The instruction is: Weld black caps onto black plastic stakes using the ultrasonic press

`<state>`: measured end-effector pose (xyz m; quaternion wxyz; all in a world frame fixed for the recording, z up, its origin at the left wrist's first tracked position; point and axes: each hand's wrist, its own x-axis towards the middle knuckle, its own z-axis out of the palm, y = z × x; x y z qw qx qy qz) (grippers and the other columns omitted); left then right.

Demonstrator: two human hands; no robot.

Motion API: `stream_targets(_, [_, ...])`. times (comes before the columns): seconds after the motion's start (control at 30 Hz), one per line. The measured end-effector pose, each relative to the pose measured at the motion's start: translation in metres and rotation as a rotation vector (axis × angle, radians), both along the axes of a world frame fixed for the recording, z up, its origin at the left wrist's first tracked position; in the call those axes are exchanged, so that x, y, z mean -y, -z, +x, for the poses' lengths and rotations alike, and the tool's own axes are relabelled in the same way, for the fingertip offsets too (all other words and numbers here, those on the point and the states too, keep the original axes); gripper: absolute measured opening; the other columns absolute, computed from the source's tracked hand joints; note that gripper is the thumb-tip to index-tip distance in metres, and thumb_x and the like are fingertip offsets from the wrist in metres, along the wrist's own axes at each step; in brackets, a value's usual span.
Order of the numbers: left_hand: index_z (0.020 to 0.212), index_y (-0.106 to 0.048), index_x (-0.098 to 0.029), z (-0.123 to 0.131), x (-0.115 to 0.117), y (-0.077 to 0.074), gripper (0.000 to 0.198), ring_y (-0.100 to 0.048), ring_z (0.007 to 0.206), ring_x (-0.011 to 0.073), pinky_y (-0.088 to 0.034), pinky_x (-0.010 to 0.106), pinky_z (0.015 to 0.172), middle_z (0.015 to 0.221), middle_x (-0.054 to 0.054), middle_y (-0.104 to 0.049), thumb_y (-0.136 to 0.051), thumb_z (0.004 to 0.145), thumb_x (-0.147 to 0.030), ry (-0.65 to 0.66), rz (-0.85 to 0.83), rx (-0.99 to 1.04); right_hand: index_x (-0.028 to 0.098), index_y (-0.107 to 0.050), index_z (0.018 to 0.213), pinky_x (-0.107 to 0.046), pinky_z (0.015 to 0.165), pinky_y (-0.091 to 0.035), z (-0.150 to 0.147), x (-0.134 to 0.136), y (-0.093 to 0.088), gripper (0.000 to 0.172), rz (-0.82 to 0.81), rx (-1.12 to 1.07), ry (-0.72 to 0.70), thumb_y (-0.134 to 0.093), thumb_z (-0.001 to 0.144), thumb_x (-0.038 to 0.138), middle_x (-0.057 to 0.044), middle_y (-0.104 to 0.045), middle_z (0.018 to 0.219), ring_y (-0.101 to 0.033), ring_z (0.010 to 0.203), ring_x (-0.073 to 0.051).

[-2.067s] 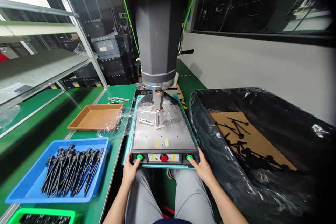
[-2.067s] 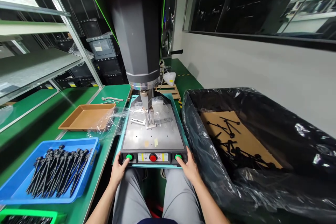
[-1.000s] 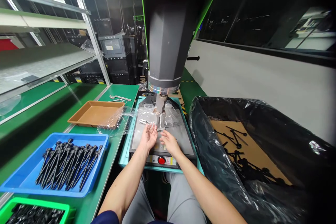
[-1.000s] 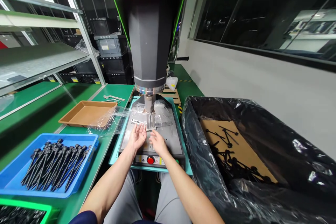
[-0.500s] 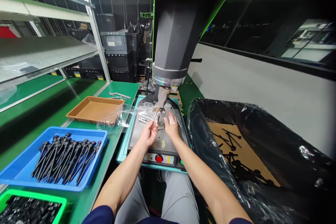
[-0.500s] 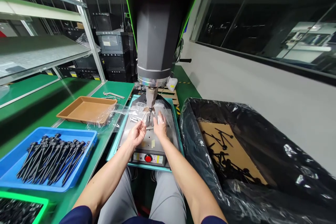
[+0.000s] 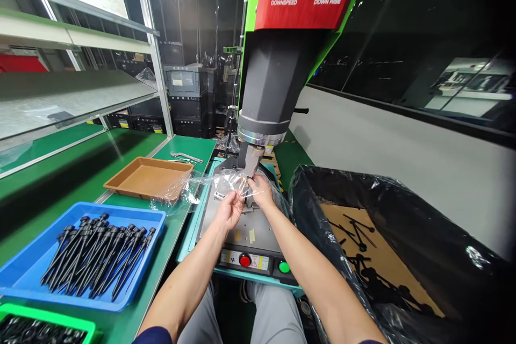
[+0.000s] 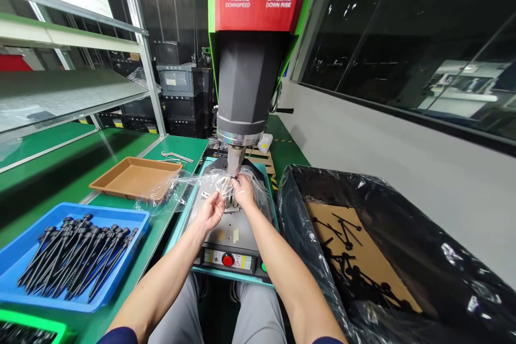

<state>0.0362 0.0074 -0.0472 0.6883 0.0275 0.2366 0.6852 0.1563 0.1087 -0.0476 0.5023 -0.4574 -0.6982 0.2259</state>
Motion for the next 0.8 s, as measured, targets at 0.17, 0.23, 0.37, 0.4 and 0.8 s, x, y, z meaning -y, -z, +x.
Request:
stream_targets(0.17, [0.086,-0.061,-0.011,-0.004,-0.001,0.005,0.007,-0.065,0.057,0.0079,-0.055,0.014,0.057,0.072,0.004,-0.069,-0.055,0.090,-0.010,-0.018,-0.026,-0.031,0.017,-0.065,0.101,-0.046,0.094,-0.047,0.016,0.043,0.009,0.035,-0.028,-0.037,-0.009,-0.052,0.081,0.043,-0.015,-0.064,0.115,-0.058,0.110,-0.030])
stream_targets(0.23, [0.087,-0.061,-0.011,-0.006,0.003,0.008,0.003,-0.065,0.057,0.0082,-0.054,0.014,0.054,0.077,0.005,-0.070,-0.059,0.088,-0.012,-0.012,-0.056,-0.061,0.017,-0.063,0.105,-0.045,0.088,-0.051,0.026,0.070,0.016,0.038,-0.073,-0.055,-0.048,-0.053,0.083,0.045,-0.015,-0.066,0.111,-0.062,0.104,-0.029])
stream_targets(0.37, [0.091,-0.061,-0.011,-0.010,0.024,0.020,0.011,-0.069,0.066,0.0124,-0.055,0.018,0.054,0.089,0.010,-0.071,-0.064,0.087,-0.021,0.039,-0.138,-0.141,0.020,-0.059,0.112,-0.041,0.088,-0.052,0.044,0.122,0.022,0.034,-0.220,-0.149,-0.283,-0.057,0.087,0.043,-0.010,-0.069,0.105,-0.066,0.099,-0.025])
stream_targets(0.4, [0.091,-0.062,-0.011,-0.010,0.033,0.024,0.015,-0.069,0.067,0.0138,-0.055,0.019,0.055,0.091,0.012,-0.071,-0.066,0.085,-0.024,0.061,-0.170,-0.168,0.020,-0.058,0.114,-0.040,0.088,-0.052,0.047,0.132,0.021,0.034,-0.240,-0.164,-0.323,-0.057,0.088,0.043,-0.010,-0.069,0.106,-0.065,0.100,-0.024])
stream_targets(0.8, [0.087,-0.072,-0.016,0.017,0.142,0.013,0.022,-0.059,0.064,0.0129,-0.047,0.024,0.063,0.081,0.003,-0.070,-0.077,0.072,-0.032,0.036,0.243,-1.119,0.021,-0.060,0.105,-0.035,0.073,-0.056,0.030,0.195,0.000,0.036,-0.349,-0.519,-0.408,-0.072,0.080,0.044,-0.009,-0.071,0.098,-0.067,0.085,-0.021])
